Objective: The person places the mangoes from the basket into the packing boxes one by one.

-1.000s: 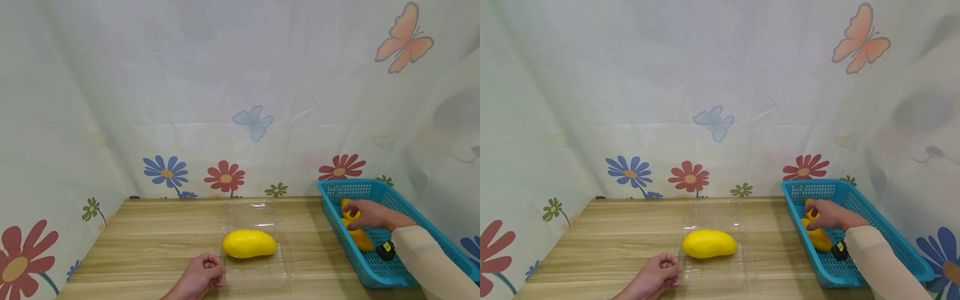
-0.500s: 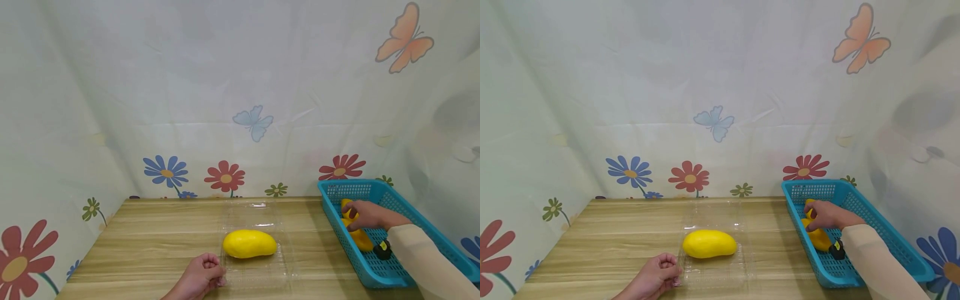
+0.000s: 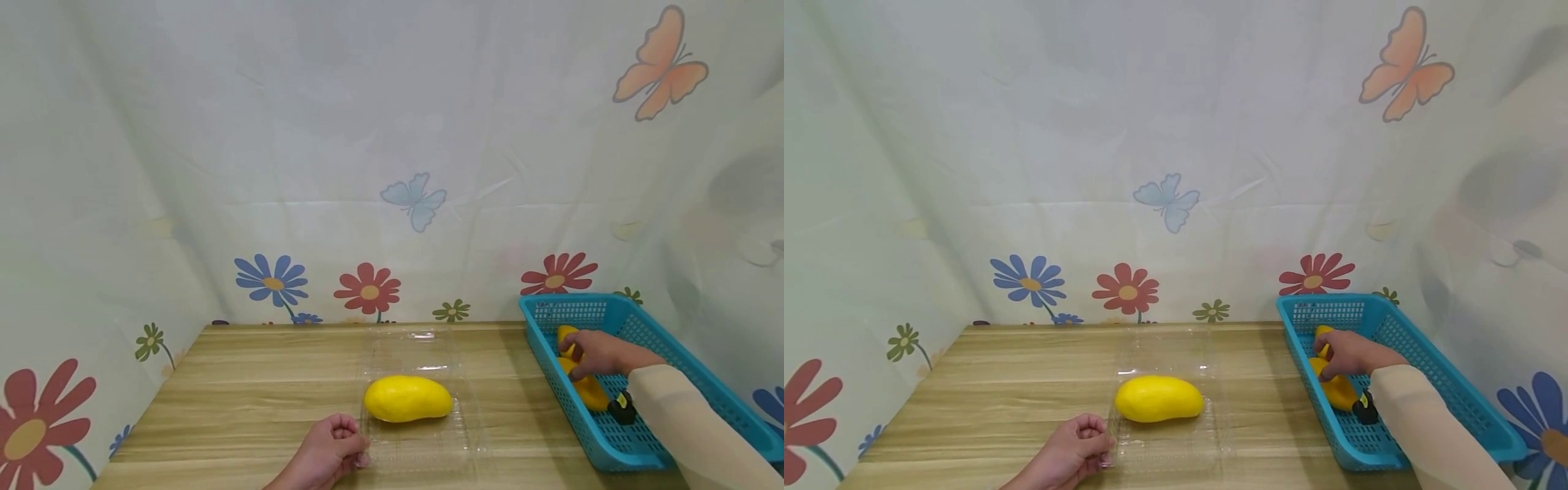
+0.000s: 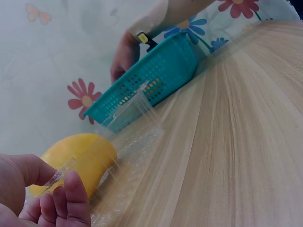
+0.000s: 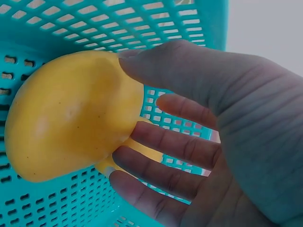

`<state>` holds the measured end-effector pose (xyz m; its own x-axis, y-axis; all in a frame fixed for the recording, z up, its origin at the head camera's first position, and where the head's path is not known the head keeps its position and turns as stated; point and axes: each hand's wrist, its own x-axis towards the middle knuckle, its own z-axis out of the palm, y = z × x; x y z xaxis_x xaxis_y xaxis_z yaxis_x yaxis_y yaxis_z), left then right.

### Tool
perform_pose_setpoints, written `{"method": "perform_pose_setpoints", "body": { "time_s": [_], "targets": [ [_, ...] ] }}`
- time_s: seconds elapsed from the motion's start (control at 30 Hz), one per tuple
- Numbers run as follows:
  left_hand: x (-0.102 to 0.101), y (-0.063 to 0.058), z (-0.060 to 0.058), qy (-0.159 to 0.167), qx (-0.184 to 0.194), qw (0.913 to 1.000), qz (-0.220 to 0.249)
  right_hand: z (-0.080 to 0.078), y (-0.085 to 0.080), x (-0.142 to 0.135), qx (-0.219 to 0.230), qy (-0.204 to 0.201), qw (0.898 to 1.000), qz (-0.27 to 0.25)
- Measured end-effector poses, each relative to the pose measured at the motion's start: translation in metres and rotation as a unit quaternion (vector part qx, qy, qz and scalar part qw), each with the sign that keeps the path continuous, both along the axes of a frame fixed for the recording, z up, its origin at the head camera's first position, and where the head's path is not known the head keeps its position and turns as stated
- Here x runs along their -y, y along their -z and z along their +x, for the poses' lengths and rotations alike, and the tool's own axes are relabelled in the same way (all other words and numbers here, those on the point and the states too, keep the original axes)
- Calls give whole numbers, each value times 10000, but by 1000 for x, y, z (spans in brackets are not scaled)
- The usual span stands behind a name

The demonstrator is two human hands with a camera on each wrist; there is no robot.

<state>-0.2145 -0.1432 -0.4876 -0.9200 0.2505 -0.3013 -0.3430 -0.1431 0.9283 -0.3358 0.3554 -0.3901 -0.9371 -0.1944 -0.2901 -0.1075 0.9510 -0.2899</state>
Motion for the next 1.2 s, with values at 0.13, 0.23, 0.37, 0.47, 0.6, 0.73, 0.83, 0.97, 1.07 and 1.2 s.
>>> {"method": "perform_pose_setpoints", "body": {
  "time_s": [0.13, 0.23, 0.37, 0.47, 0.6, 0.73, 0.83, 0.97, 1.07, 1.2],
  "targets": [
    [0, 0, 1, -7, -19, 10000, -3, -2, 2, -1, 57, 16, 10000, -5],
    [0, 0, 1, -9, -42, 10000, -1, -3, 2, -2, 122, 68, 9999, 10],
    [0, 1, 1, -22, -48, 10000, 16, -4, 2, -2, 280, 193, 9994, -7],
    [0, 1, 1, -22, -45, 10000, 35, -5, 1, -1, 493, 311, 9983, -76],
    [0, 1, 1, -10, -40, 10000, 63, -6, 3, -1, 805, 459, 9956, -141],
    [1, 0, 1, 1, -28, 10000, 78, -7, 6, -1, 1029, 623, 9924, -242],
    [1, -1, 1, 35, 8, 10000, 74, -7, 8, -2, 1111, 704, 9908, -305],
    [1, -1, 1, 81, 67, 9999, 64, -5, 11, -2, 1181, 768, 9892, -414],
    [1, -1, 1, 87, 79, 9999, 57, -4, 11, -2, 1223, 806, 9881, -476],
    [1, -1, 1, 83, 68, 9999, 54, -4, 11, -2, 1208, 818, 9885, -406]
  ]
}}
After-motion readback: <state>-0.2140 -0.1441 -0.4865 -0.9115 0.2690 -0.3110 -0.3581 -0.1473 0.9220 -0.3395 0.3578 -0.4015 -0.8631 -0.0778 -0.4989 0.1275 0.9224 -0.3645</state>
